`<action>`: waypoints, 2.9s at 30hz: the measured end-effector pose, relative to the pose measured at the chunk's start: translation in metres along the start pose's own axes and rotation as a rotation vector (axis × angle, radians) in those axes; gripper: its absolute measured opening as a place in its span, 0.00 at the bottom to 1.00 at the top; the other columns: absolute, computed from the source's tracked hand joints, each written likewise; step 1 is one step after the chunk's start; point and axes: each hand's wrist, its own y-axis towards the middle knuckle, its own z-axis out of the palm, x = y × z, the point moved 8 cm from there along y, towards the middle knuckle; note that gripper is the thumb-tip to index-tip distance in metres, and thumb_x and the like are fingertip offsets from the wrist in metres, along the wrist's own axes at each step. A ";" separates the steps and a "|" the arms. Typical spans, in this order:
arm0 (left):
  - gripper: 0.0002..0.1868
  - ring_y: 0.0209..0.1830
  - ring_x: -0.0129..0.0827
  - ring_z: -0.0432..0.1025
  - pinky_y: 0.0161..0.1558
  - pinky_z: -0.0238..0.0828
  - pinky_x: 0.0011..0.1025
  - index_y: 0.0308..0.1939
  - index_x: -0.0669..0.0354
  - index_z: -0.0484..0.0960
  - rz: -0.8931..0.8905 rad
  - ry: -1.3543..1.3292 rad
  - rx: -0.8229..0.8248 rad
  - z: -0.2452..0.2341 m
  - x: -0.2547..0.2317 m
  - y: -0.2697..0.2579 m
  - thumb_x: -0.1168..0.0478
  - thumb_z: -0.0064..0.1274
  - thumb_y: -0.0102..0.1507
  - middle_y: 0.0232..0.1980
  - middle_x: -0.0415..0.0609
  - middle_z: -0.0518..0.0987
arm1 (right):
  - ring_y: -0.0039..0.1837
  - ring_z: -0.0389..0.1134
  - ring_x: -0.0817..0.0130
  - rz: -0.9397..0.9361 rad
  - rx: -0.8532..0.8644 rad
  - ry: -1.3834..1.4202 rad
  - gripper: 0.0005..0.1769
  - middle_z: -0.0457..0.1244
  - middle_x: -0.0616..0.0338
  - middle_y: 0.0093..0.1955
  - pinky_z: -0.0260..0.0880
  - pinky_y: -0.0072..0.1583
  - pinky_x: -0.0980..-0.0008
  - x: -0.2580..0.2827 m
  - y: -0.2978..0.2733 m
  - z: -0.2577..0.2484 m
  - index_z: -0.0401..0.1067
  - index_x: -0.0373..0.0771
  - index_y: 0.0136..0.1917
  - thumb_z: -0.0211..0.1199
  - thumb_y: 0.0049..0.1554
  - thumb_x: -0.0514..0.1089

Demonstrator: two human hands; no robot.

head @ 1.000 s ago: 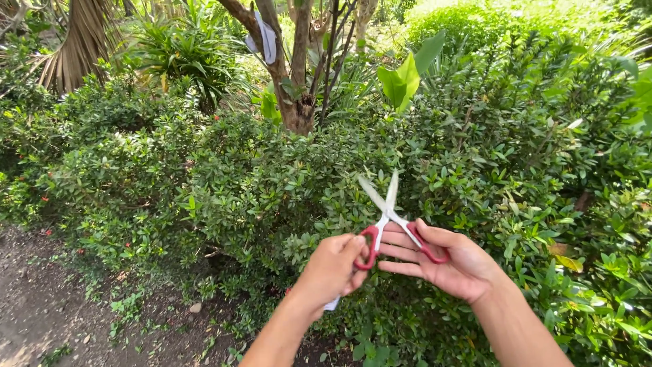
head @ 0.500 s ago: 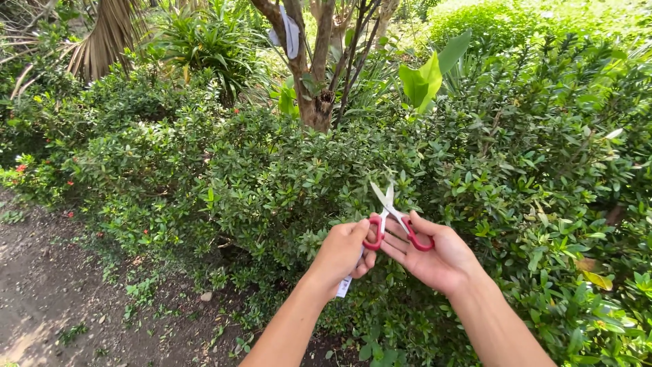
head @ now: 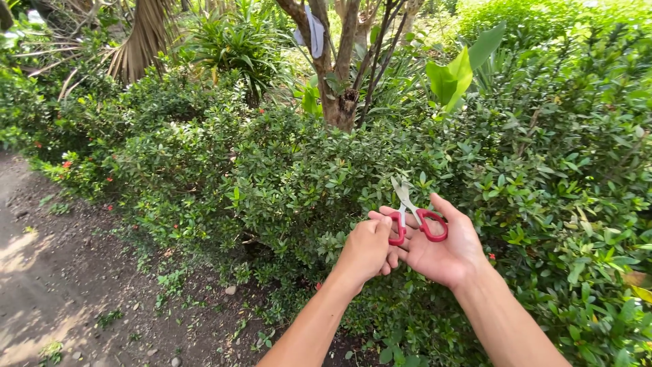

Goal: Trimming or pruning leaves and small branches from a bush using scissors.

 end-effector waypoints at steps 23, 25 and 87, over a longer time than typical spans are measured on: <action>0.21 0.16 0.32 0.75 0.28 0.76 0.32 0.44 0.59 0.78 0.030 0.390 0.024 0.009 -0.021 -0.032 0.48 0.36 0.71 0.21 0.45 0.80 | 0.49 0.69 0.57 -0.177 0.005 0.124 0.23 0.68 0.51 0.45 0.70 0.55 0.55 -0.012 0.037 -0.061 0.71 0.35 0.47 0.47 0.65 0.56; 0.23 0.16 0.30 0.75 0.26 0.76 0.32 0.41 0.61 0.80 0.042 0.332 0.034 0.008 -0.019 -0.032 0.48 0.37 0.71 0.21 0.45 0.80 | 0.50 0.69 0.57 -0.194 -0.027 0.123 0.23 0.68 0.51 0.46 0.69 0.56 0.55 -0.011 0.025 -0.050 0.71 0.34 0.48 0.47 0.65 0.56; 0.24 0.15 0.19 0.64 0.18 0.63 0.22 0.50 0.63 0.81 0.197 -0.076 0.473 0.096 -0.029 -0.030 0.50 0.33 0.74 0.20 0.40 0.72 | 0.56 0.73 0.56 -0.305 -0.064 -0.310 0.26 0.70 0.48 0.55 0.73 0.63 0.50 0.041 -0.092 -0.085 0.71 0.28 0.63 0.54 0.64 0.53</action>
